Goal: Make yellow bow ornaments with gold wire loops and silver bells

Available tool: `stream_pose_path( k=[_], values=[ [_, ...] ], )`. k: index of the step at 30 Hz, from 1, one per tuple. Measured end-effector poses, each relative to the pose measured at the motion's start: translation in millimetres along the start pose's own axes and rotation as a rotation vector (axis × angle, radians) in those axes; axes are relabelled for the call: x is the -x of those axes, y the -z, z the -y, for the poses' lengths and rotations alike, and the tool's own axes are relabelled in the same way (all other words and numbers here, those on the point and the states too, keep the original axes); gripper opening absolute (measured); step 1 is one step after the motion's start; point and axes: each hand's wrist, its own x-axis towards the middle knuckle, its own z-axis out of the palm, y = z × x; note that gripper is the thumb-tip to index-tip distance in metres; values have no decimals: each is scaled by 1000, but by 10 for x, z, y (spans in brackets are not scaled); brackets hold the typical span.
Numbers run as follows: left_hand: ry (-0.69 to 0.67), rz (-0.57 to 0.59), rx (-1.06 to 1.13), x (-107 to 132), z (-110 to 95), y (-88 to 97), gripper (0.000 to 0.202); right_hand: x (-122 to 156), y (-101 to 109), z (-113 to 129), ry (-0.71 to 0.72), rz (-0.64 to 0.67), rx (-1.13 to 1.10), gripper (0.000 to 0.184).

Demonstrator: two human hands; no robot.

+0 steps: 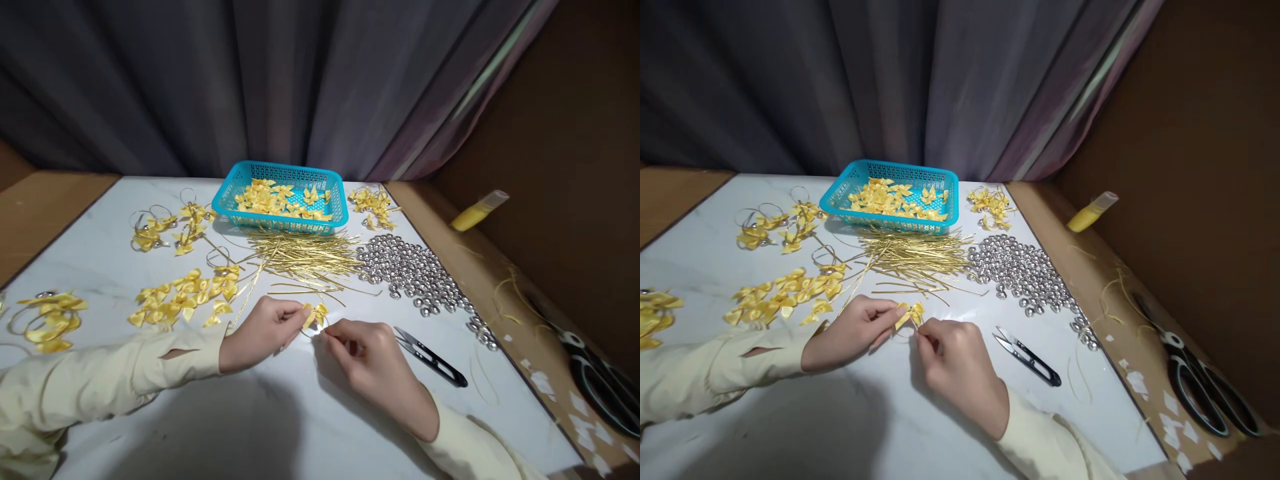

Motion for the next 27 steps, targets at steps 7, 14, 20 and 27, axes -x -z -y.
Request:
stream_pose_path(
  k=[7,14,20,27],
  values=[
    [5,2,-10,8,-14,9,48,8,13,9,18,10,11,20],
    [-8,1,-18,3,-10,9,48,10,-11,-10,29,-11,-12,20],
    [-1,3,-32,7,-18,8,47,13,-25,-29,46,-40,-30,19],
    [-15,3,-40,13,-19,5,47,14,-16,-21,46,-35,-27,20]
  ],
)
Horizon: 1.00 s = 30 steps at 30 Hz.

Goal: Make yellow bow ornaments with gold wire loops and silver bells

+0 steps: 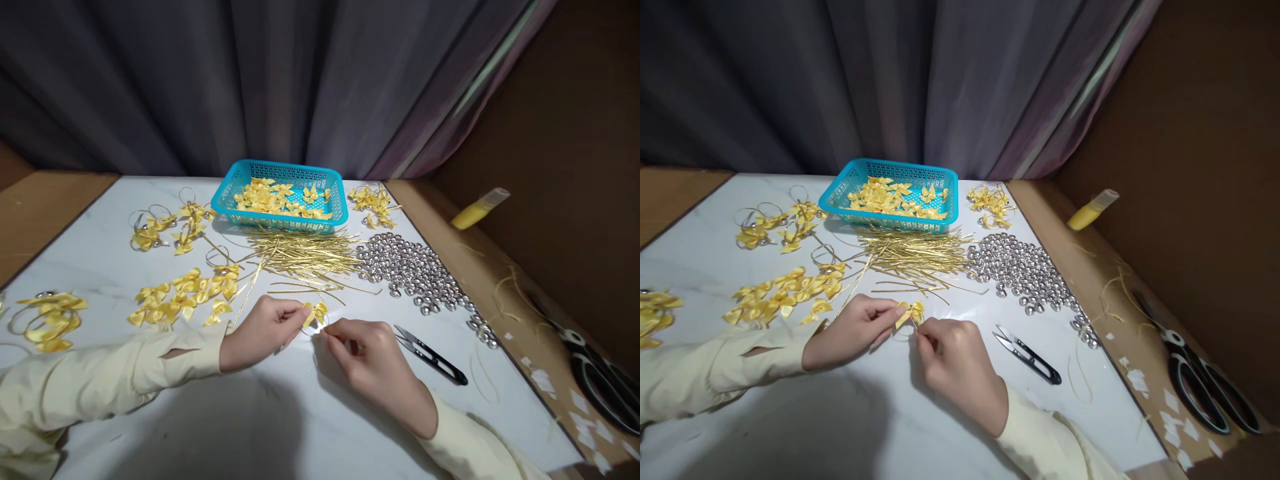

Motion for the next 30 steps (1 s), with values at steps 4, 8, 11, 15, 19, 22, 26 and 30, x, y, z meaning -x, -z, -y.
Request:
stream_pose_path(
  k=[4,8,11,15,19,22,26,30],
  values=[
    [5,-1,-5,-9,6,4,47,-3,0,1,14,-7,-11,20],
    [3,-2,-8,-14,22,1,46,0,-11,-18,17,-3,0,20],
    [3,-1,-11,-11,20,-2,47,0,-15,-21,27,-6,13,20],
    [-8,-5,-22,-14,7,-1,47,-9,-17,-15,27,-5,10,20],
    [-25,-11,-32,-17,-8,0,47,-15,-18,-1,21,1,-2,21],
    [-44,-18,-30,-12,-20,0,46,-12,-20,18,15,0,-12,22],
    [-95,-42,-74,-1,-28,4,45,-26,-24,44,-39,10,-120,21],
    [-181,-65,-150,1,-37,11,43,-55,-16,62,-119,33,-229,20]
  ],
)
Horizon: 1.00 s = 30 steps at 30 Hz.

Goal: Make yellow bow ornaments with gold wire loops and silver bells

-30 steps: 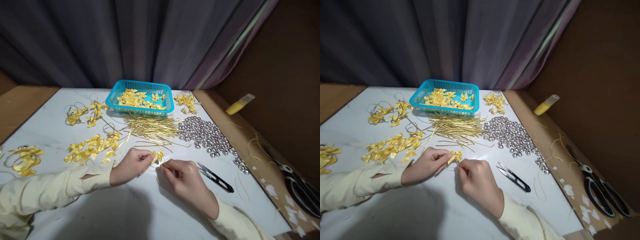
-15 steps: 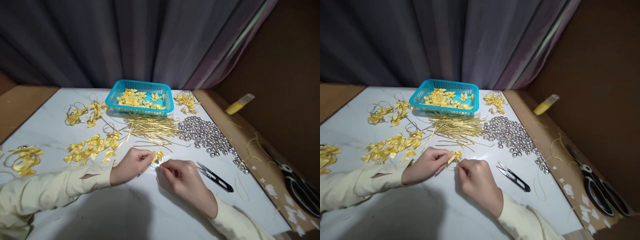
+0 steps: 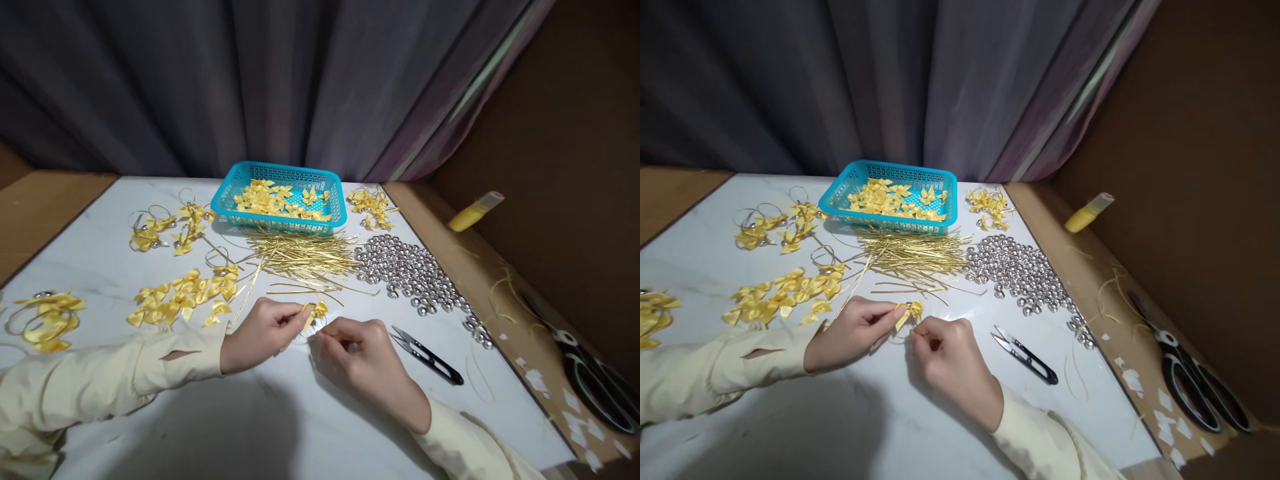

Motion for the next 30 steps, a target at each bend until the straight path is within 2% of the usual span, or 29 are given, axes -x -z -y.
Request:
stream_pose_path(
  k=[4,11,18,24,30],
  values=[
    [-8,-14,-11,3,-17,2,44,-5,-10,11,-49,10,-78,22],
    [106,14,107,27,-1,-17,48,4,-44,9,-33,-13,-115,23],
    [252,40,278,29,-9,-14,51,33,-54,-17,113,-87,90,25],
    [323,67,373,32,-44,1,51,36,-71,-31,216,-115,152,26],
    [285,28,339,55,-40,-32,53,37,-58,-11,120,-68,48,25]
  ],
)
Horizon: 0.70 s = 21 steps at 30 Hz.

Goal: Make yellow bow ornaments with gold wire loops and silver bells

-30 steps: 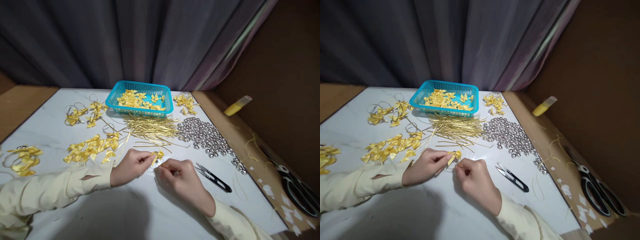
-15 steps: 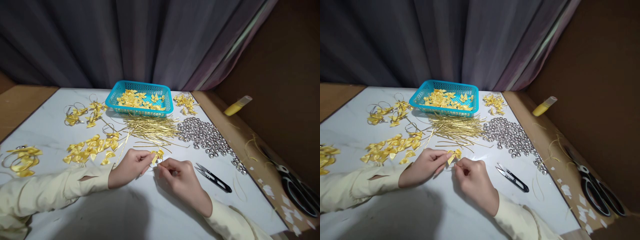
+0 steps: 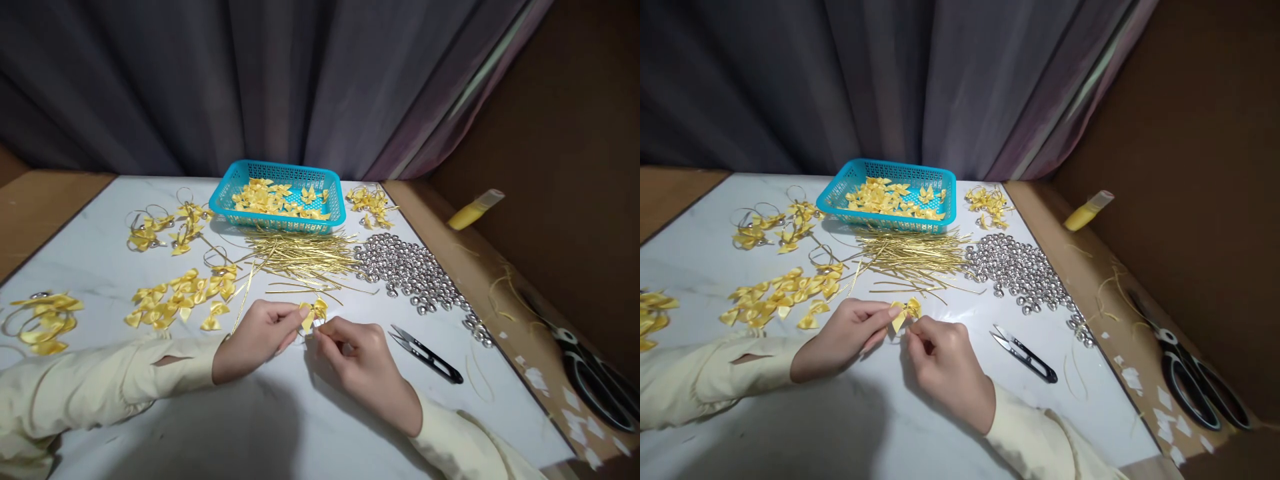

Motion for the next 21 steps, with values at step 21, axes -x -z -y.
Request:
stream_pose_path(
  k=[21],
  values=[
    [18,-12,34,46,-42,-30,52,32,-23,14,167,-90,69,23]
  ],
)
